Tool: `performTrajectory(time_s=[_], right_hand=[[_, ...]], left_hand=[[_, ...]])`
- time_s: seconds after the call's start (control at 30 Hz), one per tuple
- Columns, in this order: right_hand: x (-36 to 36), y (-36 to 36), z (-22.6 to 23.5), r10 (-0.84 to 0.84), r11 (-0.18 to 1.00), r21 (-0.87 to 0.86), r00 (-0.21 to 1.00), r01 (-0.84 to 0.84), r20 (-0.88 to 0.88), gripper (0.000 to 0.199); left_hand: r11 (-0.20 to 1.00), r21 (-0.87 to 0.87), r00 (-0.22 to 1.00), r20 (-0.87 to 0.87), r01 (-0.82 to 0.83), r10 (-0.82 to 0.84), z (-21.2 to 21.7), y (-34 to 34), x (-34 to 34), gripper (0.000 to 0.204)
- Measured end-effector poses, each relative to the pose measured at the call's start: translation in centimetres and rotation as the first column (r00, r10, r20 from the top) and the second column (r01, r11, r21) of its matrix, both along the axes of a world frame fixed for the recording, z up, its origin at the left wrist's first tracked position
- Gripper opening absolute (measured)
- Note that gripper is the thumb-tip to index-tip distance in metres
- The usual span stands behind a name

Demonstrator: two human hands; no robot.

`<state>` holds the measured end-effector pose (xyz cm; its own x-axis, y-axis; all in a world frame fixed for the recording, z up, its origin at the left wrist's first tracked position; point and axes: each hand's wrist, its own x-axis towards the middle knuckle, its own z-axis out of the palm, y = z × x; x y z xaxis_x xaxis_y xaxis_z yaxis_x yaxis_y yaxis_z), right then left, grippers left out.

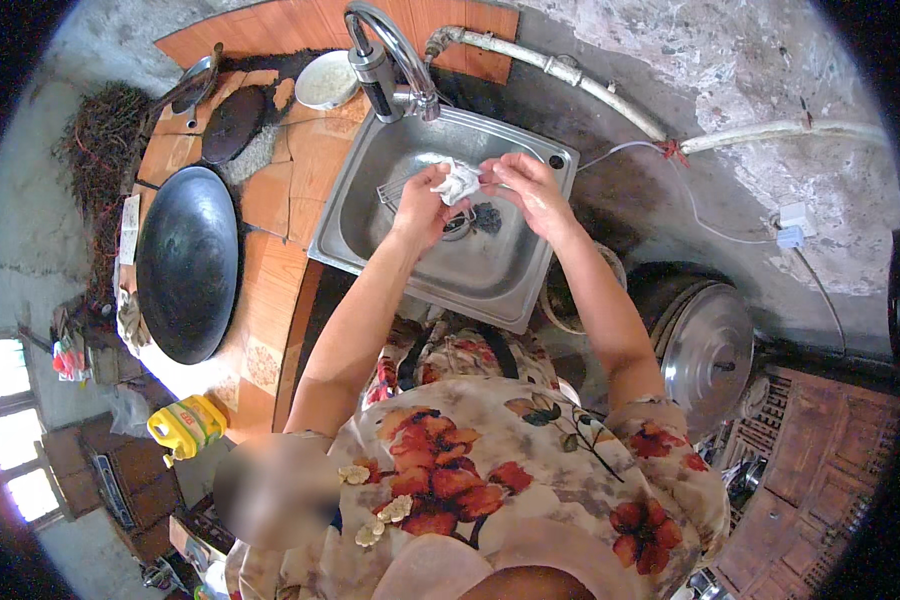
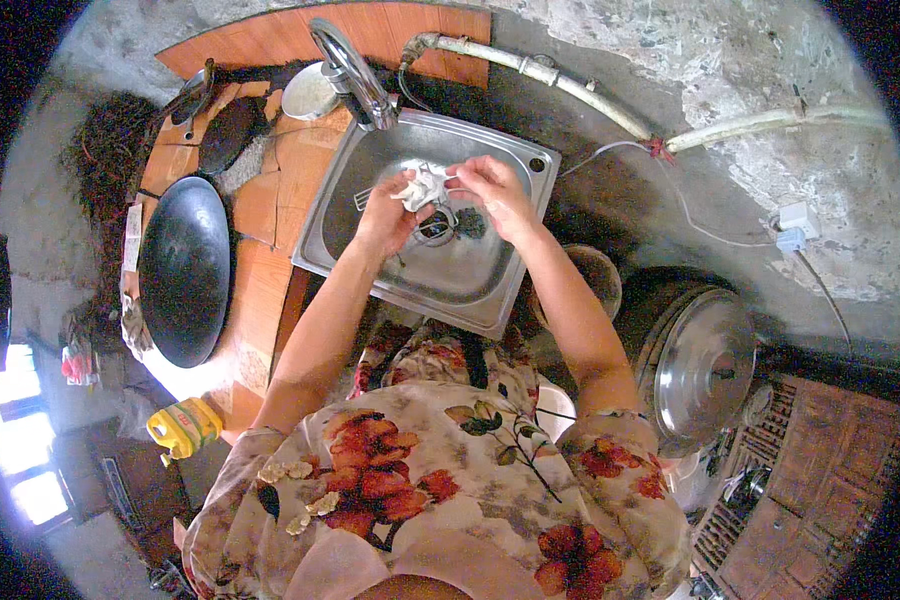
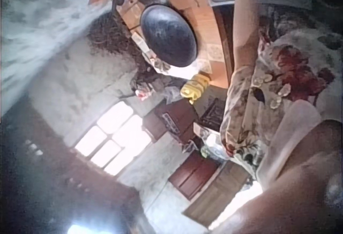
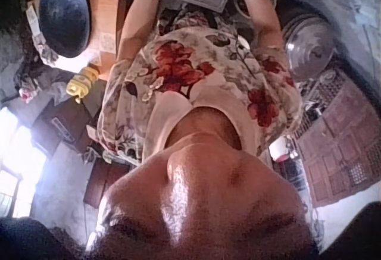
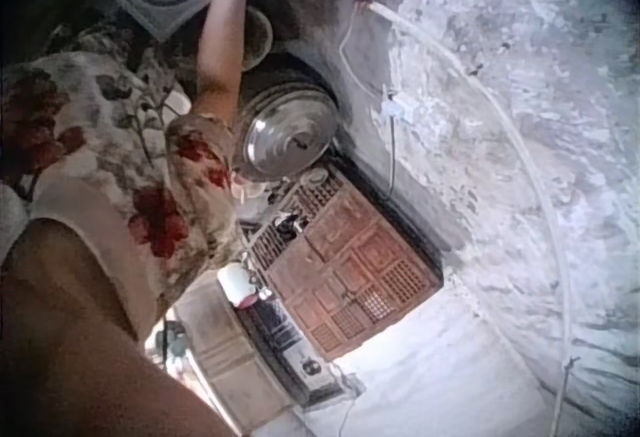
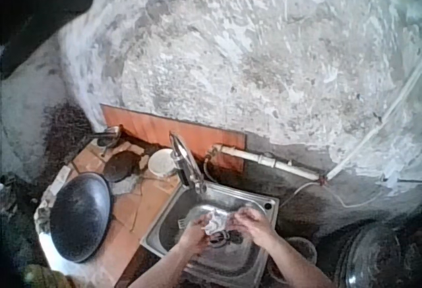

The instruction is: The person washes a metal wire rack in a sink with a cloth, wipes the rack dry, and then places two knives into the rack on a wooden board.

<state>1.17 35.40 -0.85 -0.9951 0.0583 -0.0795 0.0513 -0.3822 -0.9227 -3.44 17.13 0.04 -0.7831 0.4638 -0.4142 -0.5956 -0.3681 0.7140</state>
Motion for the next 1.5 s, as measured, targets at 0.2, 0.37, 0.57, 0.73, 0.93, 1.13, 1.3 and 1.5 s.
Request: performTrajectory(time_s=[0.2, 0.37, 0.57, 0.73, 0.93, 1.13, 1.3, 1.5], right_hand=[[0.7, -0.6, 1.9, 0.009, 0.971, 0.238, 0.997, -0.029, 0.083, 0.025], [0.8, -1.5, -0.3, 0.104, 0.863, 0.502, 0.991, -0.047, -0.086, 0.017], [1.1, -1.6, 1.4, 0.021, 0.920, 0.391, 0.994, 0.022, -0.106, 0.023], [1.4, -1.9, 1.7, 0.136, 0.861, 0.498, 0.990, -0.103, -0.029, 0.023], [0.9, -1.4, 2.2, 0.048, 0.910, 0.413, 0.999, -0.039, -0.012, 0.029], [-0.1, -0.9, 1.6, 0.051, 0.995, 0.081, 0.999, -0.050, -0.016, 0.025], [0.3, -0.6, 2.4, 0.176, 0.855, -0.486, 0.982, -0.184, -0.062, 0.020], [0.3, -1.2, 2.2, 0.328, 0.770, -0.613, 0.934, -0.179, 0.140, 0.022]], left_hand=[[1.000, -0.029, 0.994, -0.106, -0.007, 0.003, -0.2, -0.3, 0.7, 0.021], [0.994, -0.090, 0.961, -0.263, 0.060, -0.082, 0.1, 0.2, 1.0, 0.026], [0.989, 0.083, 0.967, -0.232, 0.124, -0.102, 0.5, -1.9, 1.0, 0.011], [0.955, 0.262, 0.987, -0.124, 0.136, -0.106, 1.1, -2.2, 1.1, 0.028], [0.988, -0.042, 0.934, -0.323, 0.147, -0.152, 1.5, -2.6, 2.0, 0.029], [0.680, 0.687, 0.966, -0.205, 0.255, -0.155, -2.7, -3.8, 0.6, 0.017], [0.918, 0.393, 0.999, 0.005, -0.052, 0.054, -0.2, -3.0, 2.0, 0.025], [0.874, 0.464, 0.989, 0.090, -0.142, 0.113, -0.8, -2.8, 2.0, 0.034]])
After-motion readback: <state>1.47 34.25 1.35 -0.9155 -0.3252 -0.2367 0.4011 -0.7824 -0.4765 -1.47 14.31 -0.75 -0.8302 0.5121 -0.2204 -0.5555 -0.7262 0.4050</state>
